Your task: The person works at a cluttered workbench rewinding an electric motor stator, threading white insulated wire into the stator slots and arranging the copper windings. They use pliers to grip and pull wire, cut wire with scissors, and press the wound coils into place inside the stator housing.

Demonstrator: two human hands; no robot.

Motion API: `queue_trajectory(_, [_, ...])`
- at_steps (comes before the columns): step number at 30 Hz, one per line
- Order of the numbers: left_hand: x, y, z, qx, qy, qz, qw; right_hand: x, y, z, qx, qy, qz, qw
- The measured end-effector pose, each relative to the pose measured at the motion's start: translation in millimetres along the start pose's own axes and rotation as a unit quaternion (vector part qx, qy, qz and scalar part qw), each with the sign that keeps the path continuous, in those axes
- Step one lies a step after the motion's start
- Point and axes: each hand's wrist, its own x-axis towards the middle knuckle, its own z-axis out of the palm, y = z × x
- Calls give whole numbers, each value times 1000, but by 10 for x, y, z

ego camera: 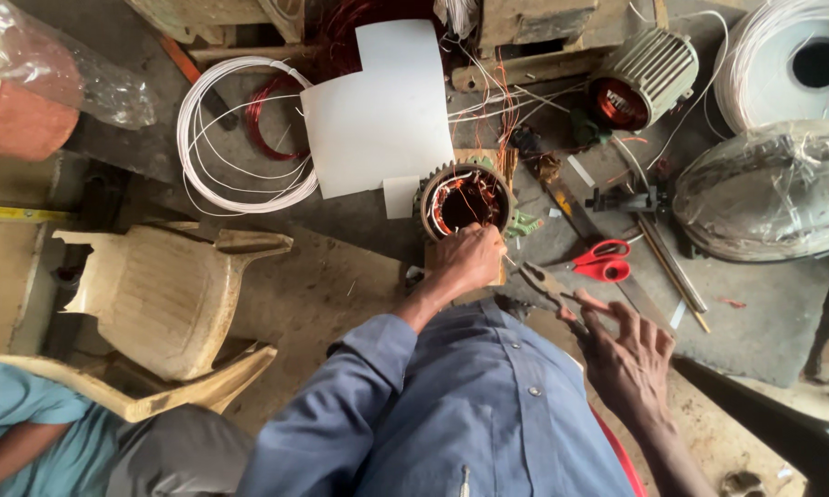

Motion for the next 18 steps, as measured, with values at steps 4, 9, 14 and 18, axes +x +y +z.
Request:
queue_trajectory(4, [16, 14, 19, 5, -21, -14, 1000, 56, -224, -144, -29, 56, -16, 998])
queue_trajectory(9, [-12, 29, 6, 19, -6, 2, 1000, 45, -292, -111, -38, 47, 11, 998])
queue_trajectory(14, [-45, 3, 28, 15, 23, 36, 999, 21, 28, 346, 38, 15, 3, 999])
queue_trajectory(18, [-63, 1, 45, 15, 25, 38, 999, 49, 475, 877, 399, -279, 148, 861])
